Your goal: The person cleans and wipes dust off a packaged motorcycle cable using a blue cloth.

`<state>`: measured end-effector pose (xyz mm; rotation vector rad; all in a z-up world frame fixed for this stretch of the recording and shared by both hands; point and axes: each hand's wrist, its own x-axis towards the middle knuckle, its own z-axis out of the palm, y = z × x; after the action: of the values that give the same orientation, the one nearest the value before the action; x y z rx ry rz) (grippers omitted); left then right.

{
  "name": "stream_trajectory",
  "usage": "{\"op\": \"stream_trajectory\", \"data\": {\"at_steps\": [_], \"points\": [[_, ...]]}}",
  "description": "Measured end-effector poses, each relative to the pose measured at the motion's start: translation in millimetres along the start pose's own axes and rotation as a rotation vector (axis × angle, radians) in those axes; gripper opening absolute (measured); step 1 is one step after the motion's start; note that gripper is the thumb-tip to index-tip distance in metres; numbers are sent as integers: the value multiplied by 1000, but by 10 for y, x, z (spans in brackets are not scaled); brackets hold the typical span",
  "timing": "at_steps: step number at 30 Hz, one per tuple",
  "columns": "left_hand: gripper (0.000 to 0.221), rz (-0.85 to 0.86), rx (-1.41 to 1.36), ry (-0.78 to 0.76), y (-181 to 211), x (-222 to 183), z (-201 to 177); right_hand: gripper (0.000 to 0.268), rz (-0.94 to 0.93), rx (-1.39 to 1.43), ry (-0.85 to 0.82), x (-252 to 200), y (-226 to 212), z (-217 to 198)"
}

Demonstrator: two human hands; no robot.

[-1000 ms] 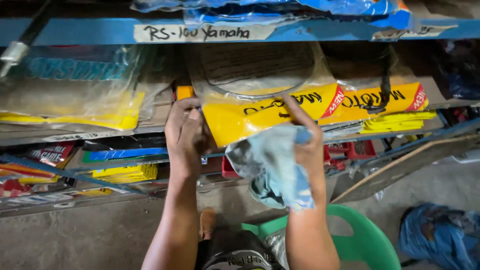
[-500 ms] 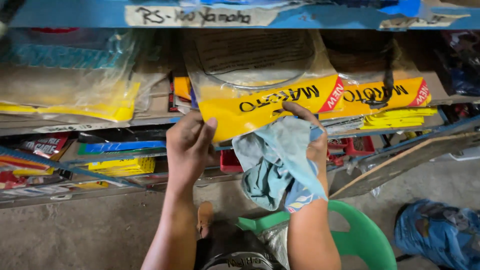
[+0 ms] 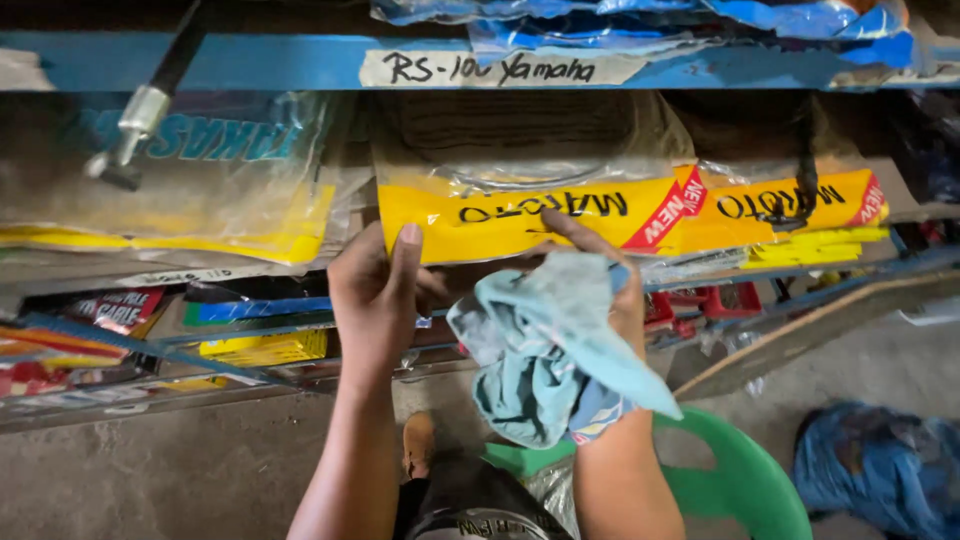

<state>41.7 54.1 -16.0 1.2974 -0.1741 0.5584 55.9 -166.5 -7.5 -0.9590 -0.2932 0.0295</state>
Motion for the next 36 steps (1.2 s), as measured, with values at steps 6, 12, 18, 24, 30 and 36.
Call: {"op": "stream_trajectory", "data": {"at_steps": [6, 12, 18, 24, 30, 36], "points": [[18, -72, -81, -75, 10, 128, 119, 54, -163, -141, -52, 40, 11, -209], [26, 229, -52, 132, -443, -34, 143, 48, -309, -397, 184, -267, 193, -346], [27, 419, 280, -59, -1307, -456, 571, 48, -466, -784, 436, -355, -2, -582], [54, 129, -14, -601, -398, -680, 1599, 45, -700, -896, 562, -800, -263, -1038], [31, -12, -378, -659, -1297, -1570, 2472, 111, -617, -341, 374, -1545, -363, -1870], [35, -20, -63, -791, -1764, -2252, 3228, 100, -329, 118, 651, -2477, -181, -2855]]}}
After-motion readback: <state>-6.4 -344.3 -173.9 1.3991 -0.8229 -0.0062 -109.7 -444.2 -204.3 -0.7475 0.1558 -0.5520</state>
